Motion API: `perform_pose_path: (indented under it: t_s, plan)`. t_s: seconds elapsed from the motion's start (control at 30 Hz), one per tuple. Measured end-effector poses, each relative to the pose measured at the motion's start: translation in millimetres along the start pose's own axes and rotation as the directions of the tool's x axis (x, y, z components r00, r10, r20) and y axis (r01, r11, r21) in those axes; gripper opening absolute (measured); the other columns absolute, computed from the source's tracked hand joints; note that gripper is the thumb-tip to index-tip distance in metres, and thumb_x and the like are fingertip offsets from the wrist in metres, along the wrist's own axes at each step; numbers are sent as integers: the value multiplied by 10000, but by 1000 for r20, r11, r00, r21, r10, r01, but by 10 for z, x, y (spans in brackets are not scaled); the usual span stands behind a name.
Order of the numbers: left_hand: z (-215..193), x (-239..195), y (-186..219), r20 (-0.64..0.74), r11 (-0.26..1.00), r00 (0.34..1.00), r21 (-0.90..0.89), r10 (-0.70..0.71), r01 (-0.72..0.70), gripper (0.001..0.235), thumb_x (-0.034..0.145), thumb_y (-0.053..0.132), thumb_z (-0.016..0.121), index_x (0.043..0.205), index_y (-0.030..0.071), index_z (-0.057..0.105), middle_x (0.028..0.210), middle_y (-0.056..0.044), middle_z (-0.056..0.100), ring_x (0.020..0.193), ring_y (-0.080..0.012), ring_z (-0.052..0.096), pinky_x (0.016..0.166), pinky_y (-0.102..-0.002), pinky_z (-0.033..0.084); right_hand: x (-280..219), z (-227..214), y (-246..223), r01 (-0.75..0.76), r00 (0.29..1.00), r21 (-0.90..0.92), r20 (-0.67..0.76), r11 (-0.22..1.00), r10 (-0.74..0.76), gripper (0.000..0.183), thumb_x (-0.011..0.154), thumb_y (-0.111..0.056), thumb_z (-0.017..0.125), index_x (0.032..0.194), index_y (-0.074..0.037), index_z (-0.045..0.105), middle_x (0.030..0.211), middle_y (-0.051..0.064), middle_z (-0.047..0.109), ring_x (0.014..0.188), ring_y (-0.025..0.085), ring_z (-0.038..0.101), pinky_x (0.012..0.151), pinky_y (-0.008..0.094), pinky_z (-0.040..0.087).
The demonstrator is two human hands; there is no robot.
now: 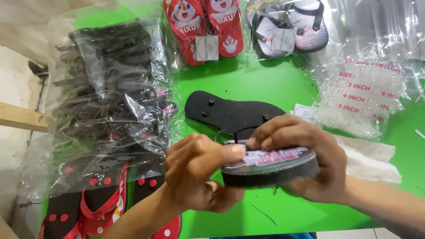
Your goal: Assembling flip-flops by trimming excess sole material and inserting straps using scissors.
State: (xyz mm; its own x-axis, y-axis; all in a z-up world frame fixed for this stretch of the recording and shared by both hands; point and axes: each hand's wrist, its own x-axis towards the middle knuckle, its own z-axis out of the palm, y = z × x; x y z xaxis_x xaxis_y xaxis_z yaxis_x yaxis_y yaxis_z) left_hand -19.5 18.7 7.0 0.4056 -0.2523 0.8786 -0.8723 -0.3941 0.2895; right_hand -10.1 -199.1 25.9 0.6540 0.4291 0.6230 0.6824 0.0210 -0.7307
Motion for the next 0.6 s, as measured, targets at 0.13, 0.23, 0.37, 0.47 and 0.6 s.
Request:
perform_pose_path:
  t_s: [0.13,0.23,0.37,0.47,0.6]
  plan:
    - [-118,126,61,-18,969,969,7,246,-246,234,1134,207,409,1127,95,614,855,-28,600,615,-147,615,570,-291,523,-129,-75,-192,189,982,-84,9,978,-189,246,1021,-278,549,1102,-46,567,1072,158,708,999,282,797,995,468,731]
    - [-197,179,96,-26,931,930,-4,365,-366,74,998,131,596,1070,116,585,853,-16,582,648,-156,632,584,-284,539,-214,-170,-294,283,959,-334,110,899,-261,177,969,-230,565,1079,-111,637,1119,90,700,1098,269,790,1109,493,647]
    - [-239,185,117,25,923,924,45,381,-382,126,979,71,611,1084,122,562,918,-49,624,751,-206,713,622,-308,581,-463,-210,-59,349,936,-444,120,825,-331,237,891,-195,716,1090,-94,637,1123,101,673,1100,242,722,1080,467,625]
    - [-193,198,95,32,931,932,59,360,-361,181,930,3,644,1032,98,528,898,-73,598,737,-230,701,599,-334,549,-474,-167,34,302,947,-488,54,819,-316,275,879,-188,727,1089,-43,625,1109,88,672,1100,230,699,1077,446,605]
    - [-128,188,129,-10,976,976,3,219,-219,136,836,6,649,819,73,531,810,-48,575,698,-237,681,585,-369,500,-290,-69,66,520,813,-560,95,644,-574,136,881,-90,720,938,-79,597,1027,130,645,973,323,705,901,487,657]
